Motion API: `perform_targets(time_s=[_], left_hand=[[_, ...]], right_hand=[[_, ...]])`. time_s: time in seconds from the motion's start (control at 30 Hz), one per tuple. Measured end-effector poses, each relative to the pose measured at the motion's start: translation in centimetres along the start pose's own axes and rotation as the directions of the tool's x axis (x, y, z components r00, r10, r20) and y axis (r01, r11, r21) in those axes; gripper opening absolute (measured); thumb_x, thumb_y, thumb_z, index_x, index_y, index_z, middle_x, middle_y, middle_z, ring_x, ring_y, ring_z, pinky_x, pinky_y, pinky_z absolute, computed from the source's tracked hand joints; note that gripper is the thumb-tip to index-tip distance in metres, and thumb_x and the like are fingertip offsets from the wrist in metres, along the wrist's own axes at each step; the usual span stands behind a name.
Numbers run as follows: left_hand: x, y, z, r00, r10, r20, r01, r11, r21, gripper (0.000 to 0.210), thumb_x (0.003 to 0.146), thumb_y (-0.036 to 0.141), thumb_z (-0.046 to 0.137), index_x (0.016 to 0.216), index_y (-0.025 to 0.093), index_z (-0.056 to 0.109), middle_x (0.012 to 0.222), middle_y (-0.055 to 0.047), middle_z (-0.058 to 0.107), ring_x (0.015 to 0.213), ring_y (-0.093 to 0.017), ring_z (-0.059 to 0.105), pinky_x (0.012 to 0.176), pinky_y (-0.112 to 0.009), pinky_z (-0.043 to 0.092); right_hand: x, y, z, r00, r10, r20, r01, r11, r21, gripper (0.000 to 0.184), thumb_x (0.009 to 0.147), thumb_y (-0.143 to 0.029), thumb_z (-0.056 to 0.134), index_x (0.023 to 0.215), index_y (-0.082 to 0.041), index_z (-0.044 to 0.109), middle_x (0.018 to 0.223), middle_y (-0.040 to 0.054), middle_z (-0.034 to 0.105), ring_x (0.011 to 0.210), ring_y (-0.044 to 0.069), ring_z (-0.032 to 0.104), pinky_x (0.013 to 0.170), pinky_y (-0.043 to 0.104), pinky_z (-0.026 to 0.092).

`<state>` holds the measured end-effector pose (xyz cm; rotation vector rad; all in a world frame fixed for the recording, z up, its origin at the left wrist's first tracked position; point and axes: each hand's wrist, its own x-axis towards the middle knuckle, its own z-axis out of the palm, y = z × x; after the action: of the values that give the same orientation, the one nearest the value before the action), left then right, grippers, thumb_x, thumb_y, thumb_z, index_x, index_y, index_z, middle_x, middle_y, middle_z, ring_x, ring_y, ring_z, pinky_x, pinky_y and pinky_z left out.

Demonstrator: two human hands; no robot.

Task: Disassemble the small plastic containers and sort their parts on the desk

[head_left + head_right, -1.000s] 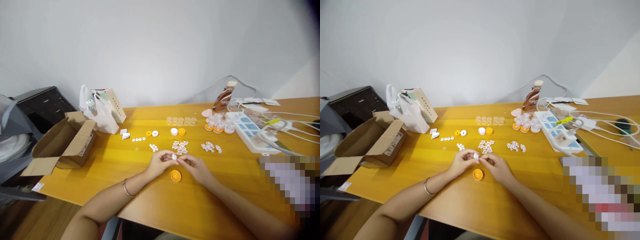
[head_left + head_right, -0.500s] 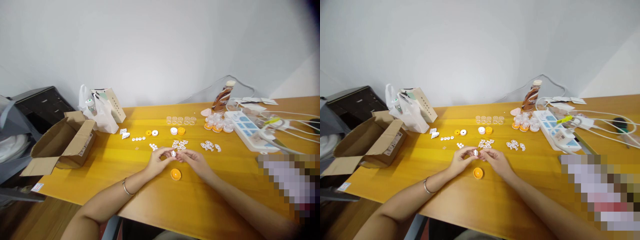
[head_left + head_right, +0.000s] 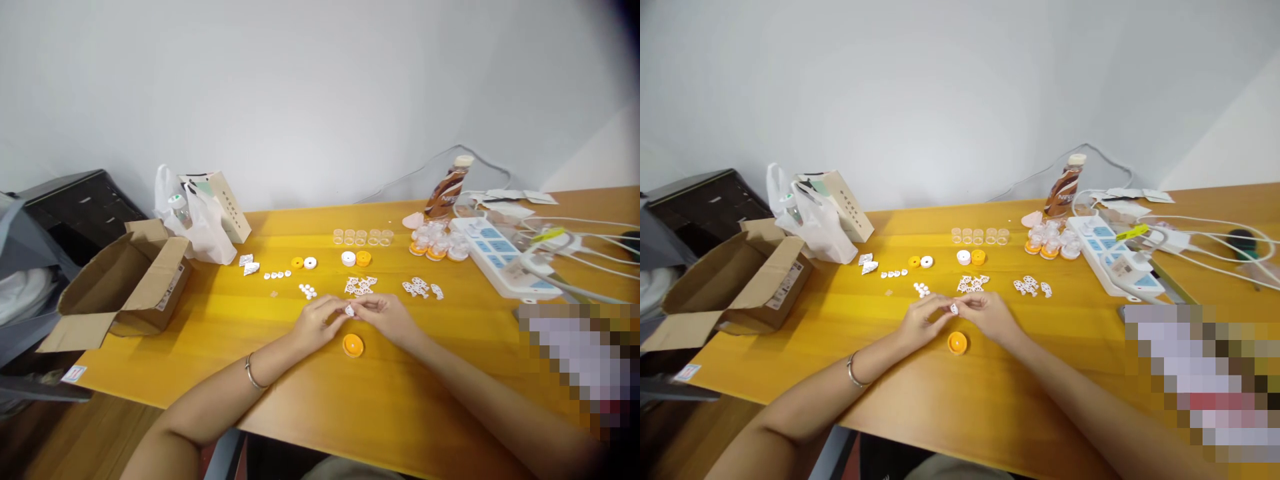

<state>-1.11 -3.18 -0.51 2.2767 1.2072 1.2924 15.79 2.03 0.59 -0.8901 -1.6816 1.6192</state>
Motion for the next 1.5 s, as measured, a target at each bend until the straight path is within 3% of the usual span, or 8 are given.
perform_targets(time_s=[0.27,0.5,0.77,0.97,1.1,1.27,1.4,1.5], left_hand=[[0.1,0.4,0.1,0.999,0.029,0.025,-0.03,0.999,0.011,0.017,0.085,0.021,0.05,0.099,0.017,0.06,0.089,-0.008,0.066,0.083,-0.015,0.062,0.077,-0.028,0.052],[0.0,0.3,0.1,0.995,-0.097,0.008,0.097,0.991,-0.088,0.019,0.083,0.023,0.055,0.1,0.017,0.061,0.086,-0.007,0.066,0.079,-0.015,0.061,0.075,-0.029,0.051],[0.2,-0.2,0.2,0.968,-0.248,-0.038,0.228,0.933,-0.279,0.02,0.078,0.027,0.063,0.093,0.014,0.063,0.083,-0.006,0.066,0.075,-0.014,0.06,0.074,-0.027,0.05],[0.3,-0.5,0.3,0.907,-0.421,0.022,0.371,0.774,-0.514,0.027,0.073,0.032,0.068,0.091,0.013,0.064,0.086,-0.008,0.068,0.078,-0.015,0.063,0.078,-0.029,0.05],[0.6,-0.5,0.3,0.883,-0.468,0.04,0.389,0.681,-0.62,0.028,0.07,0.032,0.07,0.09,0.013,0.064,0.085,-0.007,0.068,0.078,-0.015,0.064,0.077,-0.029,0.051],[0.6,-0.4,0.3,0.882,-0.468,0.052,0.395,0.675,-0.623,0.029,0.069,0.033,0.071,0.089,0.014,0.065,0.082,-0.006,0.068,0.075,-0.014,0.063,0.075,-0.028,0.051],[0.4,-0.2,0.2,0.901,-0.43,0.052,0.385,0.741,-0.55,0.029,0.073,0.036,0.067,0.091,0.014,0.065,0.086,-0.007,0.067,0.078,-0.015,0.061,0.078,-0.029,0.049],[0.3,0.1,0.2,0.916,-0.399,0.042,0.363,0.779,-0.511,0.028,0.076,0.036,0.064,0.093,0.014,0.064,0.089,-0.008,0.066,0.082,-0.016,0.06,0.08,-0.029,0.048]], right_hand=[[-0.5,1.3,-0.7,0.998,-0.061,0.007,0.062,0.991,-0.116,0.026,0.075,-0.042,0.059,0.083,-0.023,0.074,0.081,0.0014,0.073,0.08,0.022,0.066,0.078,0.037,0.052],[-0.6,0.6,-0.4,1.0,-0.011,-0.022,0.011,0.999,0.03,0.029,0.071,-0.048,0.062,0.081,-0.024,0.073,0.084,0.0021,0.073,0.081,0.022,0.067,0.081,0.04,0.053],[-1.1,0.9,0.7,0.986,-0.091,-0.14,0.105,0.99,0.093,0.035,0.063,-0.042,0.074,0.092,-0.021,0.068,0.09,0.0051,0.072,0.083,0.02,0.067,0.084,0.038,0.052],[-1.0,1.3,0.7,0.98,-0.128,-0.155,0.145,0.984,0.102,0.031,0.067,-0.043,0.07,0.09,-0.022,0.068,0.094,0.0051,0.071,0.088,0.02,0.066,0.086,0.037,0.052],[-0.9,1.8,0.6,0.975,-0.153,-0.161,0.17,0.981,0.098,0.029,0.069,-0.04,0.07,0.092,-0.023,0.067,0.098,0.0045,0.071,0.089,0.02,0.065,0.088,0.038,0.051],[-1.3,1.6,0.6,0.957,-0.257,-0.137,0.249,0.966,-0.072,0.026,0.071,-0.038,0.068,0.092,-0.024,0.066,0.095,0.0041,0.07,0.085,0.02,0.065,0.084,0.039,0.052],[-1.8,1.1,0.6,0.918,-0.371,-0.143,0.31,0.893,-0.327,0.017,0.077,-0.039,0.061,0.084,-0.024,0.066,0.084,0.0038,0.069,0.077,0.02,0.063,0.077,0.037,0.052],[-1.9,1.1,0.6,0.902,-0.416,-0.116,0.341,0.851,-0.398,0.015,0.08,-0.037,0.056,0.082,-0.024,0.064,0.078,0.0032,0.067,0.071,0.019,0.062,0.071,0.034,0.052]])
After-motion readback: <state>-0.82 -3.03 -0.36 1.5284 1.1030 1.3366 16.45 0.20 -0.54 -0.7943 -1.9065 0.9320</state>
